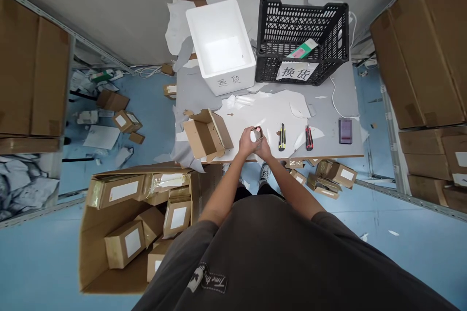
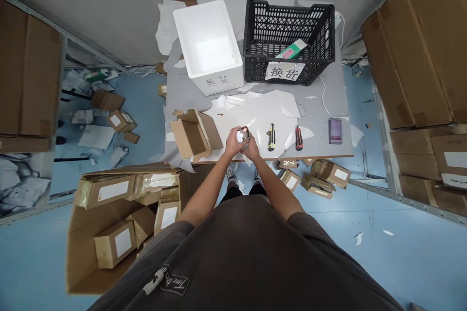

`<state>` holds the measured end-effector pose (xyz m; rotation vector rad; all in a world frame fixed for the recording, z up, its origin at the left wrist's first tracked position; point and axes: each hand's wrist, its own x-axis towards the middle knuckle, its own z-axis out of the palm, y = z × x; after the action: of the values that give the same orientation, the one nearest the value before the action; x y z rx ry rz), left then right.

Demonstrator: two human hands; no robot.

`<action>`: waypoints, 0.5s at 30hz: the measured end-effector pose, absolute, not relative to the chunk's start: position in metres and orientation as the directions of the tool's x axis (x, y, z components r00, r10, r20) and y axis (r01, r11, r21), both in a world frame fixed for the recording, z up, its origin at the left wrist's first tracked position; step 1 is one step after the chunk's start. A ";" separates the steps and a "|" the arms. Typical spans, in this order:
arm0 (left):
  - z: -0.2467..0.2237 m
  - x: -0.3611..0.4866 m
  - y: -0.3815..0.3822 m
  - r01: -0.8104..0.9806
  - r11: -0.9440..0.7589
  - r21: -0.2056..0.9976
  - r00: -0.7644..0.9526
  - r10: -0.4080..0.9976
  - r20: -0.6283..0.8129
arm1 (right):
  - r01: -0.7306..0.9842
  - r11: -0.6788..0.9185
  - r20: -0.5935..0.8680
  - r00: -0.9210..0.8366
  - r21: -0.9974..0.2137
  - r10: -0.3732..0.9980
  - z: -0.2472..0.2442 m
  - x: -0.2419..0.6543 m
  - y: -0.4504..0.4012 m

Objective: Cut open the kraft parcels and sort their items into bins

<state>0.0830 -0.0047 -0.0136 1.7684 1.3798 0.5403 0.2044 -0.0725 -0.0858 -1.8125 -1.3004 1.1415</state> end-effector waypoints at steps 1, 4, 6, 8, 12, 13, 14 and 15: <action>-0.011 0.073 0.003 0.597 -0.111 0.795 0.371 0.916 -0.151 | 0.402 -0.327 -0.303 0.124 -0.855 0.945 -0.082 0.212 -0.077; -0.001 0.050 0.026 0.618 -0.181 0.765 0.504 0.838 -0.209 | 0.378 -0.332 -0.330 0.071 -0.865 0.941 -0.069 0.235 -0.081; 0.005 0.044 0.042 0.635 -0.234 0.736 0.565 0.791 -0.236 | 0.367 -0.341 -0.334 0.084 -0.865 0.939 -0.061 0.246 -0.075; 0.008 0.044 0.058 0.649 -0.287 0.705 0.608 0.752 -0.254 | 0.362 -0.338 -0.330 0.087 -0.869 0.940 -0.053 0.253 -0.063; 0.007 0.054 0.085 0.577 -0.367 0.730 0.726 0.640 -0.252 | 0.352 -0.242 -0.269 -0.027 -0.904 0.963 -0.043 0.254 -0.031; 0.006 0.055 0.090 0.537 -0.377 0.754 0.758 0.607 -0.237 | 0.340 -0.231 -0.266 -0.060 -0.912 0.962 -0.042 0.252 -0.024; 0.005 0.056 0.093 0.498 -0.382 0.778 0.786 0.579 -0.219 | 0.321 -0.230 -0.270 -0.084 -0.919 0.959 -0.041 0.249 -0.018; 0.004 0.056 0.094 0.466 -0.382 0.798 0.803 0.560 -0.201 | 0.295 -0.234 -0.273 -0.099 -0.926 0.957 -0.042 0.245 -0.013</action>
<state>0.0557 0.0940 0.0044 2.0402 0.7607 0.1256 0.2454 -0.0126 -0.0417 -1.5521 -1.3941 1.3619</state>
